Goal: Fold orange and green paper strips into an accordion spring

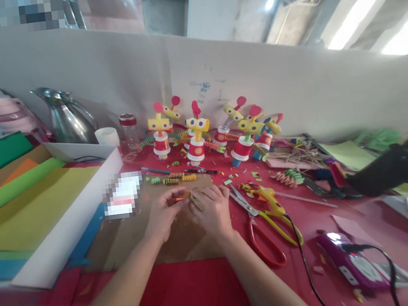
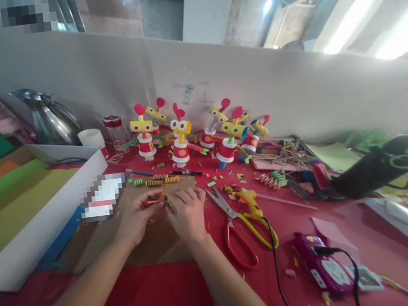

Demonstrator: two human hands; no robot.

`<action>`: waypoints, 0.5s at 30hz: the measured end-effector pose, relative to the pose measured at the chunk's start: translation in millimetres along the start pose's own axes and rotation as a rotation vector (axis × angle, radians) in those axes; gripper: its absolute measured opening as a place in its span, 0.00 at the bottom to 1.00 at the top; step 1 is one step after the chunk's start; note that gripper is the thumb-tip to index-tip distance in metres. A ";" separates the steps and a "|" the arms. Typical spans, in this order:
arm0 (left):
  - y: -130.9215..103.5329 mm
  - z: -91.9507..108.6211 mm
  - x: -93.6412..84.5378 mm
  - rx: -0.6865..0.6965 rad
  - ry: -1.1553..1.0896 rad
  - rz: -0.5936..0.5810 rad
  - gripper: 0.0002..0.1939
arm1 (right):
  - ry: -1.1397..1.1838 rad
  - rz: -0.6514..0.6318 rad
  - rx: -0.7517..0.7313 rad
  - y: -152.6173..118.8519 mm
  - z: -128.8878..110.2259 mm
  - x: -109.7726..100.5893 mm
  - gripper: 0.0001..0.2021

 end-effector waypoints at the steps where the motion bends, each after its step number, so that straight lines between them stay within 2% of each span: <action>1: -0.2 -1.4 1.0 0.004 -0.017 0.038 0.20 | -0.038 -0.002 -0.013 -0.4 -1.8 0.0 0.06; 4: -2.0 -6.1 4.6 0.020 -0.022 0.108 0.20 | -0.121 -0.017 -0.031 -1.2 -6.7 1.3 0.06; 8: -7.8 -4.9 5.2 0.074 0.226 0.147 0.18 | -0.135 -0.032 -0.029 -1.8 -8.3 5.7 0.07; 10: -9.6 -1.8 5.5 0.108 0.320 0.121 0.18 | -0.089 -0.025 -0.001 -1.4 -5.1 7.7 0.08; 12: -8.9 -0.1 5.6 0.100 0.290 0.060 0.19 | 0.006 -0.004 0.061 -0.2 0.5 8.5 0.09; 15: -4.9 -0.8 3.1 -0.001 0.125 0.002 0.20 | 0.253 -0.016 0.154 2.5 8.5 10.7 0.07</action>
Point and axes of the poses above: each hand's wrist, its own y-axis towards the middle knuckle, its own x-axis out of the palm, z = x × y, the point moved 4 cm from there along y, towards the middle knuckle, and after that the axes turned 15 degrees about -z, right-handed, at the moved point
